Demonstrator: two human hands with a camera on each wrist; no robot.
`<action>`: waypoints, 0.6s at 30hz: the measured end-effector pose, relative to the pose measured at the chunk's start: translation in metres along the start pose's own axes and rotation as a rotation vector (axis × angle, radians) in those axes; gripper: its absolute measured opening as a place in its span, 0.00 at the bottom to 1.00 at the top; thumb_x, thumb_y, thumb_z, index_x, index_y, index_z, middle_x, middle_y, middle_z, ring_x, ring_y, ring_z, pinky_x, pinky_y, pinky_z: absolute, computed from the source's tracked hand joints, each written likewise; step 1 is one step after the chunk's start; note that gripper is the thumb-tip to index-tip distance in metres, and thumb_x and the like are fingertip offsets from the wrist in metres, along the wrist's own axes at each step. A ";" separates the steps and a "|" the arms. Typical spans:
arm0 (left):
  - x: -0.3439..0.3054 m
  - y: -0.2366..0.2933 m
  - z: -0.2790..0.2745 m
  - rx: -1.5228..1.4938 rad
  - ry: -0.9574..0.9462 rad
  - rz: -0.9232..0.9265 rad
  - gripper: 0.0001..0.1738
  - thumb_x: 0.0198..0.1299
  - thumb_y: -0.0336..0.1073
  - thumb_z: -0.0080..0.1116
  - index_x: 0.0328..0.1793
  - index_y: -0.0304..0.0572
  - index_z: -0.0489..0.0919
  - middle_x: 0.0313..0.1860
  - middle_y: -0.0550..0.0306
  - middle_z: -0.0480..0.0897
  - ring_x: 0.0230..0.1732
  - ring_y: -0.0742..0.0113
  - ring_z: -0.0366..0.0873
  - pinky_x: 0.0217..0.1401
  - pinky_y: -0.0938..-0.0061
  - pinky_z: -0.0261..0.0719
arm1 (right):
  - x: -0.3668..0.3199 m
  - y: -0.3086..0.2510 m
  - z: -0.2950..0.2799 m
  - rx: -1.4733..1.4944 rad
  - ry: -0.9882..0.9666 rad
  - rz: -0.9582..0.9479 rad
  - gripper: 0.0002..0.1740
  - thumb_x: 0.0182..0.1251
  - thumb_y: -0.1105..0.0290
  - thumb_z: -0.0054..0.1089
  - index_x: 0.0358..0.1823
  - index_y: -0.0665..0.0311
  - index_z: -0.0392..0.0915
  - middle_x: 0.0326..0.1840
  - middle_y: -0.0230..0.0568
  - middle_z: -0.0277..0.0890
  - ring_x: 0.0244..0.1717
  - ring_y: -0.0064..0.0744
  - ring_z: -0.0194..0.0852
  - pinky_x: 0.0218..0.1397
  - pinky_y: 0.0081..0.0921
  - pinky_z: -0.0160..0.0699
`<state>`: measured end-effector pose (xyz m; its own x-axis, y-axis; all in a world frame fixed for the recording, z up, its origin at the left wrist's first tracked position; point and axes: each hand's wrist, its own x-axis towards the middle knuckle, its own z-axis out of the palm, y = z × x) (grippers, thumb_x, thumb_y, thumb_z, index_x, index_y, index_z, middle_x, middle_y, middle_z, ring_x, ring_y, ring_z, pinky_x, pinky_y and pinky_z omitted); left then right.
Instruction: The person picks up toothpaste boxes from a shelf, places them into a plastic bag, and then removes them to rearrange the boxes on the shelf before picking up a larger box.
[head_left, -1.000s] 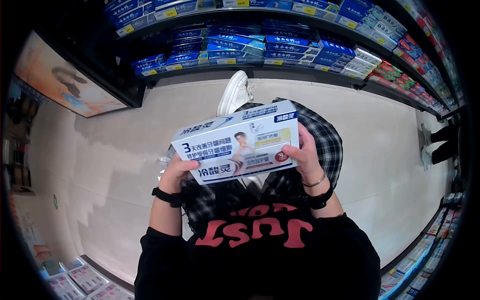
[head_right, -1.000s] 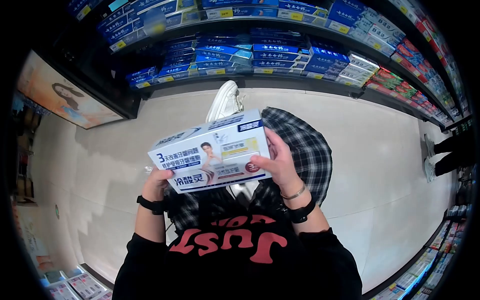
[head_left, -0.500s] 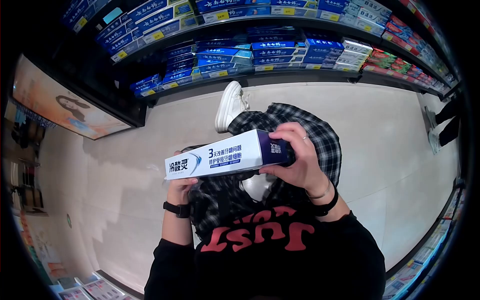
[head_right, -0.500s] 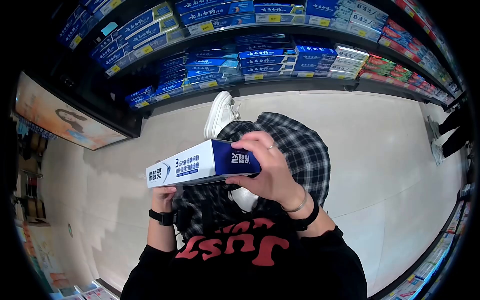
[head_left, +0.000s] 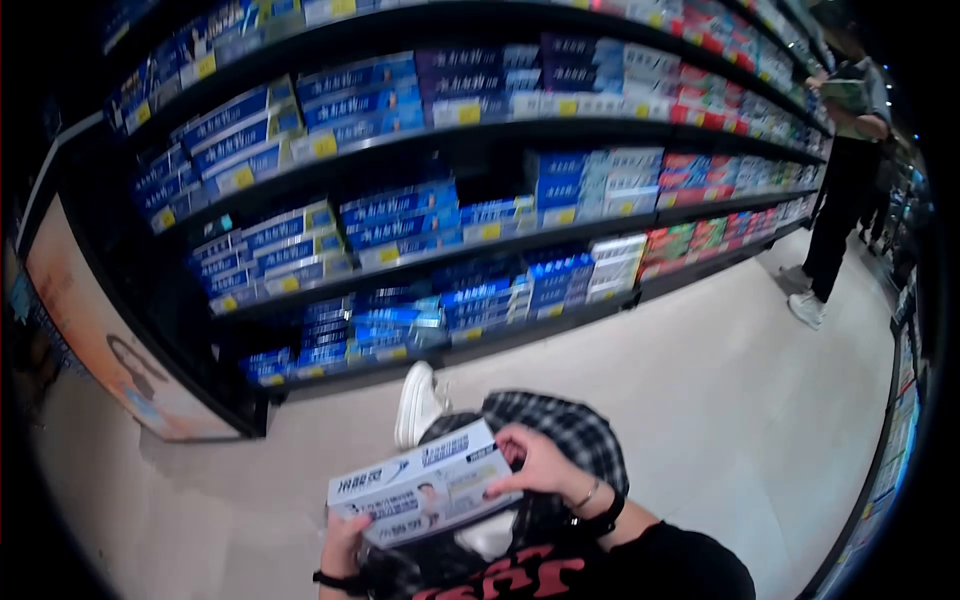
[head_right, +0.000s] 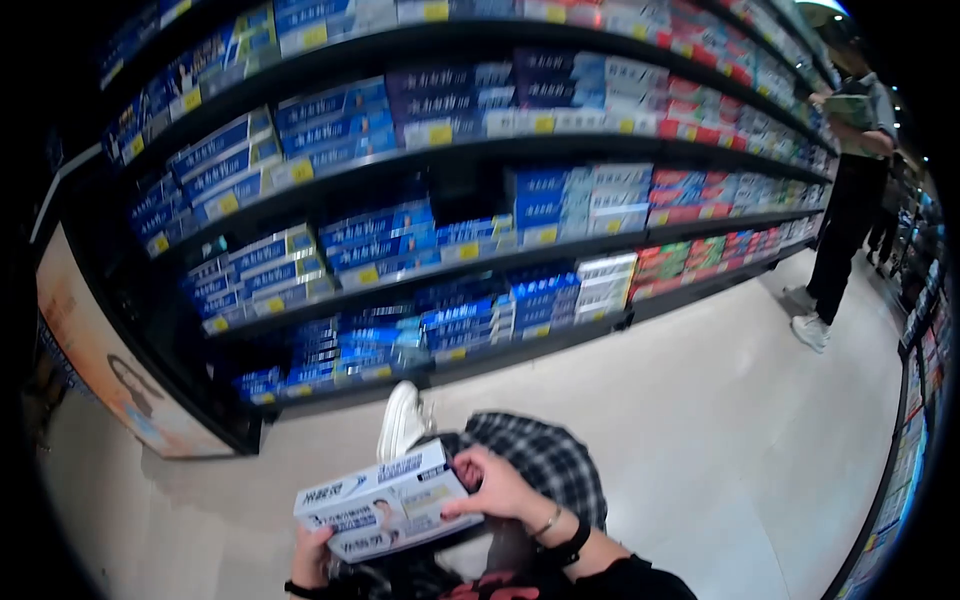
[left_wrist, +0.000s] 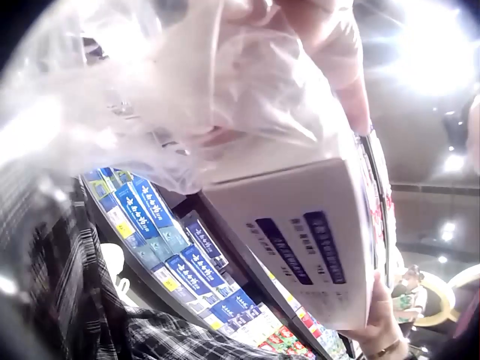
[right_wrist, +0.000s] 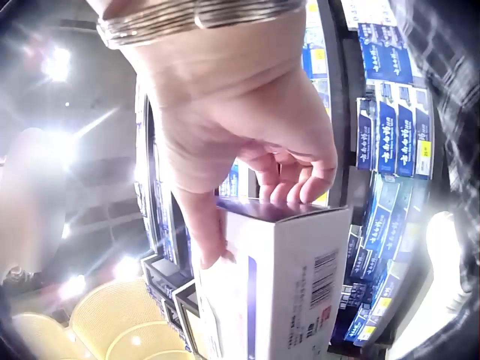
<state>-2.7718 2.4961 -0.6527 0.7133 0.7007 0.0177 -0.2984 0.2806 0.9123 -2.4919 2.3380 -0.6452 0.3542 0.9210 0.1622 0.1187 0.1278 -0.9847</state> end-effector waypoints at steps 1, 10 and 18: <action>0.002 -0.002 0.001 0.013 -0.001 0.021 0.35 0.44 0.38 0.64 0.58 0.30 0.65 0.49 0.46 0.77 0.49 0.58 0.76 0.52 0.66 0.75 | -0.003 0.008 0.000 0.093 -0.030 0.076 0.33 0.36 0.65 0.79 0.44 0.68 0.70 0.38 0.31 0.70 0.36 0.19 0.68 0.41 0.16 0.69; 0.003 0.012 0.030 -0.009 0.011 0.052 0.32 0.49 0.37 0.60 0.59 0.31 0.64 0.51 0.48 0.75 0.51 0.59 0.75 0.54 0.67 0.73 | -0.017 -0.018 -0.002 0.375 -0.055 0.158 0.28 0.43 0.80 0.71 0.45 0.69 0.64 0.40 0.36 0.73 0.41 0.21 0.72 0.47 0.19 0.73; -0.002 0.007 0.013 -0.111 0.099 0.084 0.25 0.47 0.35 0.59 0.51 0.29 0.70 0.43 0.48 0.79 0.43 0.62 0.78 0.47 0.71 0.76 | -0.001 -0.005 -0.007 0.327 -0.120 0.222 0.08 0.56 0.72 0.62 0.30 0.63 0.69 0.29 0.27 0.70 0.30 0.14 0.67 0.33 0.11 0.67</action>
<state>-2.7668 2.4884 -0.6416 0.6180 0.7848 0.0468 -0.4269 0.2851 0.8582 -2.4868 2.3339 -0.6402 0.2246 0.9734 -0.0458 -0.2565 0.0138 -0.9665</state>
